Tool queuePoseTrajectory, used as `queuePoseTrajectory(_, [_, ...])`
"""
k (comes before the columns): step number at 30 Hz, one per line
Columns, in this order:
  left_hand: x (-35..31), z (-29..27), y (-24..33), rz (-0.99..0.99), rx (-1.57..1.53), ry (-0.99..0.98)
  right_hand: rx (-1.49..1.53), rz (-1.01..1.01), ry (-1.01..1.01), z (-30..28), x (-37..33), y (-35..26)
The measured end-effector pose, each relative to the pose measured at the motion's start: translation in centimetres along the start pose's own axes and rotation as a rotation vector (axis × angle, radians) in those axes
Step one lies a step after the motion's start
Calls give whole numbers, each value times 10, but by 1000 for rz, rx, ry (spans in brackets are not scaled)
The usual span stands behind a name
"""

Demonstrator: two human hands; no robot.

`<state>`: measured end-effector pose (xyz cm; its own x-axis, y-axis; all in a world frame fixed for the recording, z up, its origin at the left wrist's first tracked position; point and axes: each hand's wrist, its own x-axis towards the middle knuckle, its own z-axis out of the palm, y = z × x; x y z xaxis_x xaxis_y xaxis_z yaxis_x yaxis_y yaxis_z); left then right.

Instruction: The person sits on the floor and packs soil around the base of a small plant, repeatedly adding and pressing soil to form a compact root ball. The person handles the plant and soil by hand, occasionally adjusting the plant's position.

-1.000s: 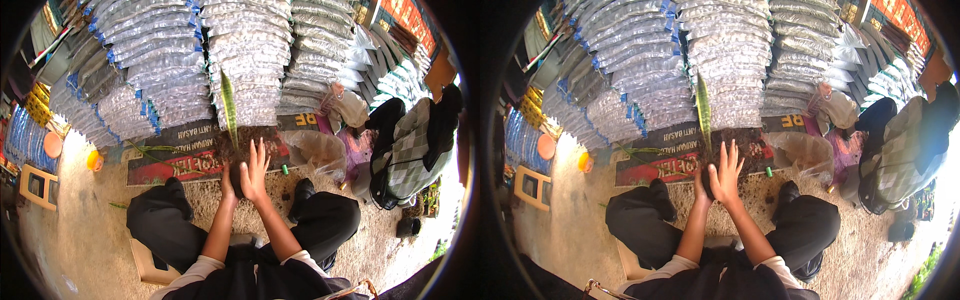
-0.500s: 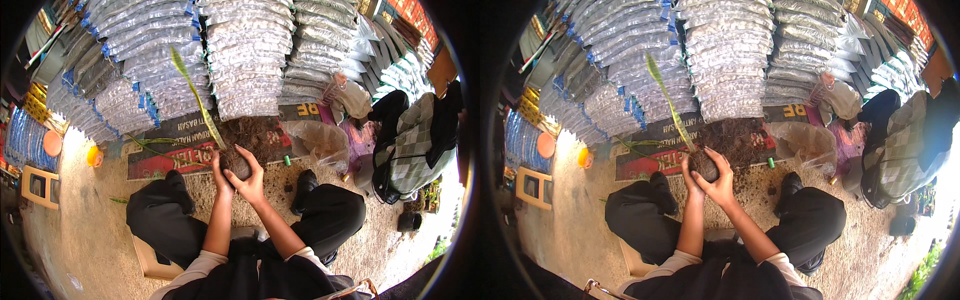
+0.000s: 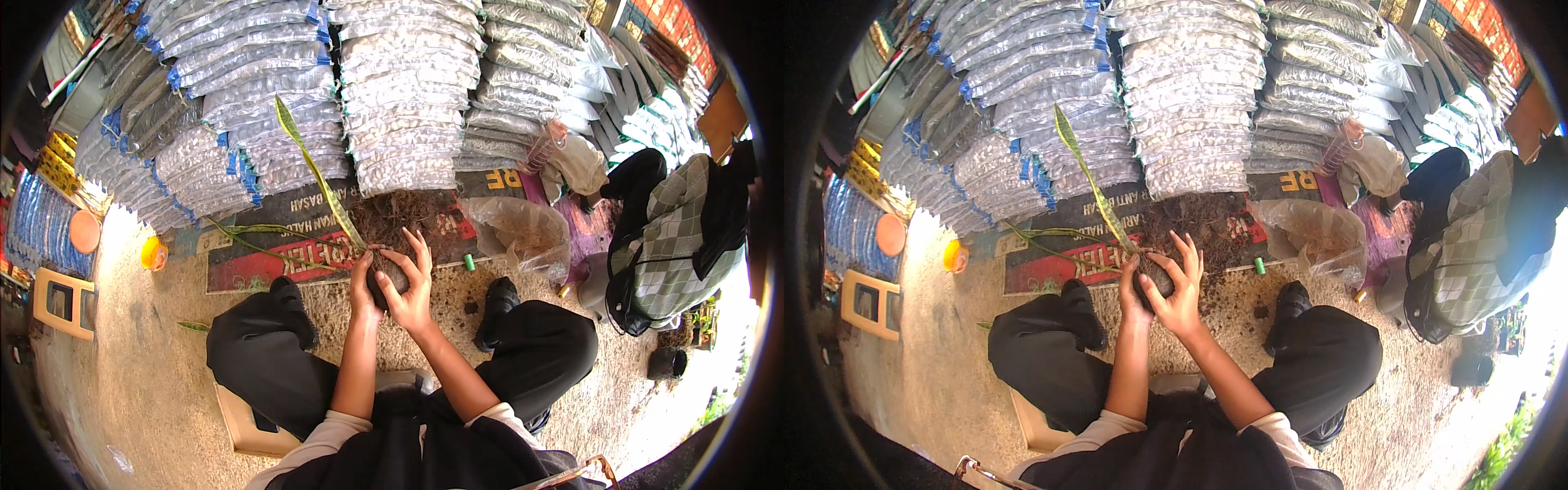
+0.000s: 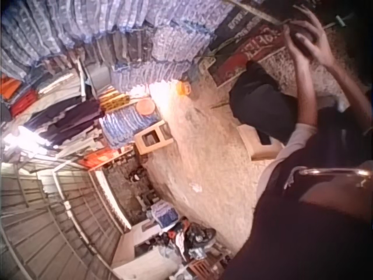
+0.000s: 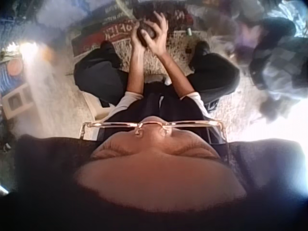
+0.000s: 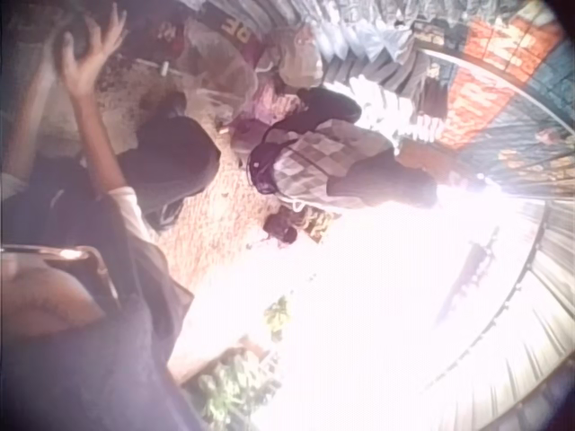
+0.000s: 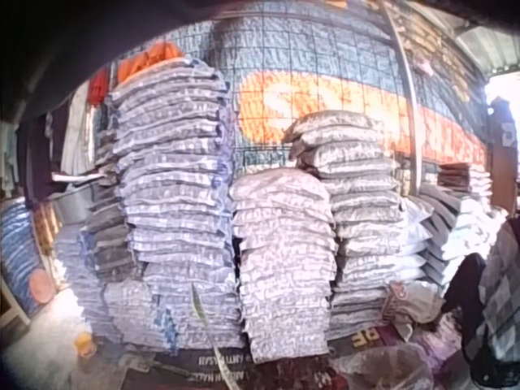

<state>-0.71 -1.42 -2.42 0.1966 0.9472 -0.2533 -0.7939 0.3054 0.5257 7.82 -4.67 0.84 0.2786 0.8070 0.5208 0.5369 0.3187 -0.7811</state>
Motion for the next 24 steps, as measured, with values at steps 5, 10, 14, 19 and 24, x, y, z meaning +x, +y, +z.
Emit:
queuePoseTrajectory(5, [4, -1, -1, -8, -7, -84, 93, 7, 91, 4, -1, -5])
queuePoseTrajectory(10, [4, -2, -2, -14, -57, -125, 12, -61, -29, 2, -4, 3])
queuePoseTrajectory(14, [2, 2, 1, -43, -85, -54, -32, -72, -83, 0, -1, 4])
queuePoseTrajectory(19, [11, -7, 5, 88, 87, -102, 242, -17, 57, -31, 26, -14])
queuePoseTrajectory(24, [11, -8, -7, 112, 299, -108, -32, 49, 223, -59, 40, -29])
